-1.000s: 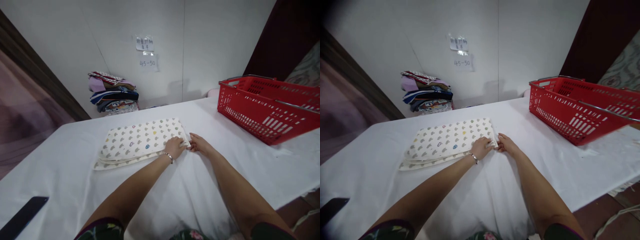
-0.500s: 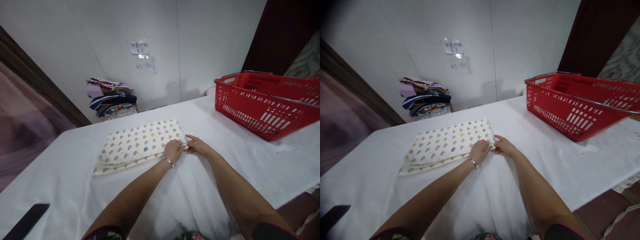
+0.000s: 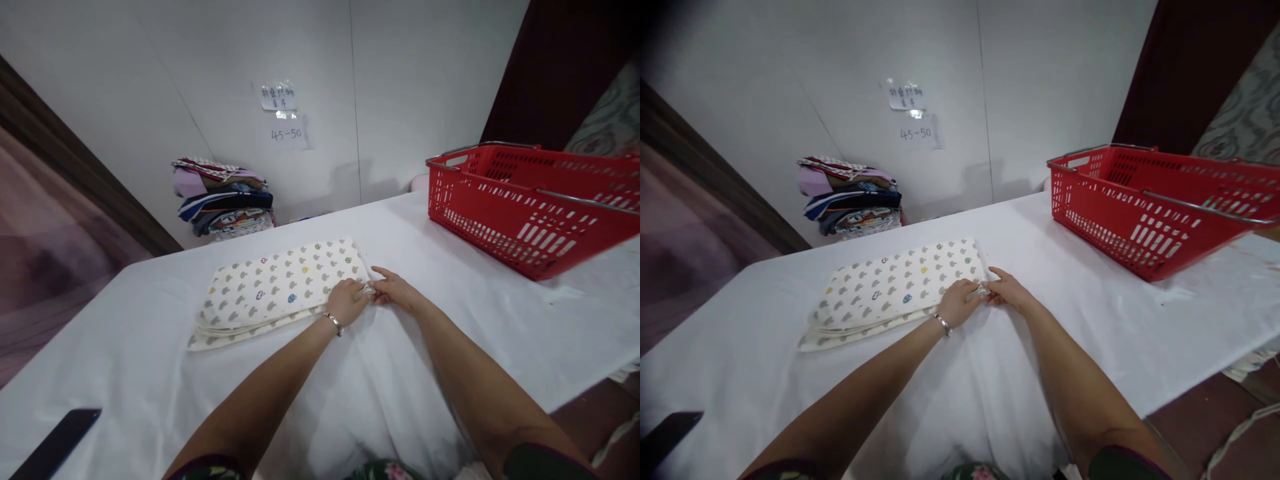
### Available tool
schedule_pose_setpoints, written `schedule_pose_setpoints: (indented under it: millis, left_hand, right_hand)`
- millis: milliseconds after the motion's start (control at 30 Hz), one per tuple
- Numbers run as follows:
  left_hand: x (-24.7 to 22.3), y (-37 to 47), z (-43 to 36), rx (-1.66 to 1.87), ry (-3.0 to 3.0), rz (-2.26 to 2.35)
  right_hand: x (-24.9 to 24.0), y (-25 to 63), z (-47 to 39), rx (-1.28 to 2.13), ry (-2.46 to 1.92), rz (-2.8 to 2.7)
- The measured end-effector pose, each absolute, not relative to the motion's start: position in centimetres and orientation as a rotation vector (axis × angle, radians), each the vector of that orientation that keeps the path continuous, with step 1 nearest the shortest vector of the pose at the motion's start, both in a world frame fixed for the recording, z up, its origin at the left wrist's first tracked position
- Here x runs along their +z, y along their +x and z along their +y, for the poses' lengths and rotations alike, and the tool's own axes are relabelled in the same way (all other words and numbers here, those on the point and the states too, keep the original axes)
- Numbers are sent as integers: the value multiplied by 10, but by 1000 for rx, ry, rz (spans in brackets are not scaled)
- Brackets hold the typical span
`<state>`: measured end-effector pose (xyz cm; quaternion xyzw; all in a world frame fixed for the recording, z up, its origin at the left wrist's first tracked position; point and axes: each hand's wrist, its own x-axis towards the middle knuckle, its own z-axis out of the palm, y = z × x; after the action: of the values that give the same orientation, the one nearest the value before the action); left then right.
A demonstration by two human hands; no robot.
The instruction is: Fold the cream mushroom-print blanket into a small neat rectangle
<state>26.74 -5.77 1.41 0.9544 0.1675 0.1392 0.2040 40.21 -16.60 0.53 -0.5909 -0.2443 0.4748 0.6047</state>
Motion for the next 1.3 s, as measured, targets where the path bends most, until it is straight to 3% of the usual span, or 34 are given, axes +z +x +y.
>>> schedule_pose_setpoints:
  millis: [433,967,1300]
  left_hand:
    - [20,276,-48,313,2423,655]
    - [23,275,-57,309,2868,370]
    - [19,245,-38,310,2831,366]
  right_hand:
    - [8,404,-170,1148,-1262,-543]
    - [9,402,-169,1133,-1313,-563]
    - [5,401,-165,1093,-1433,-501]
